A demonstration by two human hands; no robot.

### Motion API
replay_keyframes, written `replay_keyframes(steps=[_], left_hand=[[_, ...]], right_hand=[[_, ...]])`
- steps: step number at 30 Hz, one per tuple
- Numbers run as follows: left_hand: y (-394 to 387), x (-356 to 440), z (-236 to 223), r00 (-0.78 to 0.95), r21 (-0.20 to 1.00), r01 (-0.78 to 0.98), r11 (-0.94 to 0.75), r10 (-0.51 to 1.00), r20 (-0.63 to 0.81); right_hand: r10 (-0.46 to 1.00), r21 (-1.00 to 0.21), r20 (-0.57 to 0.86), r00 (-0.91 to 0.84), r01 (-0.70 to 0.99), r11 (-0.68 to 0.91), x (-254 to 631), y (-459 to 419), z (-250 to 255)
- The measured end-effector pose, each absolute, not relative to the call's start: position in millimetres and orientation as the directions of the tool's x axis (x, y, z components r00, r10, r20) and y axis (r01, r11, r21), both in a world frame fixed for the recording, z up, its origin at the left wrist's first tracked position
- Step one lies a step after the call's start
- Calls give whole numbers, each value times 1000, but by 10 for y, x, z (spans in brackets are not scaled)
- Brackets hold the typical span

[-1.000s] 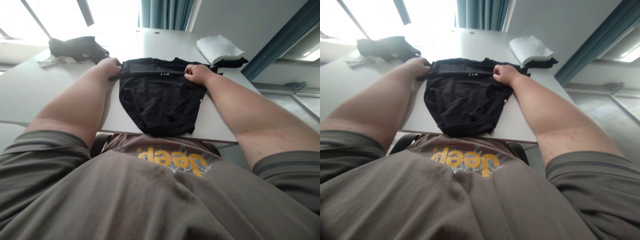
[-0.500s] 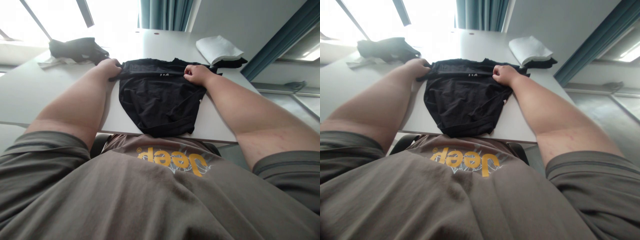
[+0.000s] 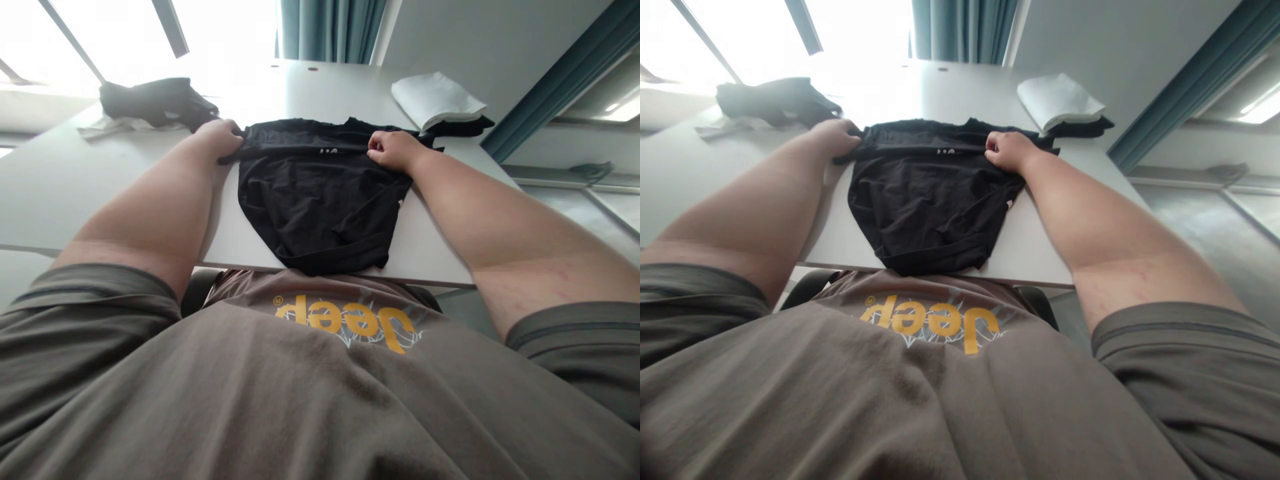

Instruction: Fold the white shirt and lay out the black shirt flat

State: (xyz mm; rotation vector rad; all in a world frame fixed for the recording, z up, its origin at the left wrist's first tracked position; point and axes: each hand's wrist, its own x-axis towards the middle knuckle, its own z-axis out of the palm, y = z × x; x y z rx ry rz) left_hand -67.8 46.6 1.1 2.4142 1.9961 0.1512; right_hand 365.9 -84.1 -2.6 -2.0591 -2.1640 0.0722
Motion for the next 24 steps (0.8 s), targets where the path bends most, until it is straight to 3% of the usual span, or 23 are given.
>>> replay_keyframes(steps=[13, 24], left_hand=[[520, -700, -31, 174, 57, 982, -178, 982, 72], [461, -686, 11, 156, 116, 980, -161, 986, 56]], right_hand=[[998, -146, 63, -26, 989, 35, 3613, -885, 10], [998, -153, 52, -19, 988, 27, 3639, -860, -8]])
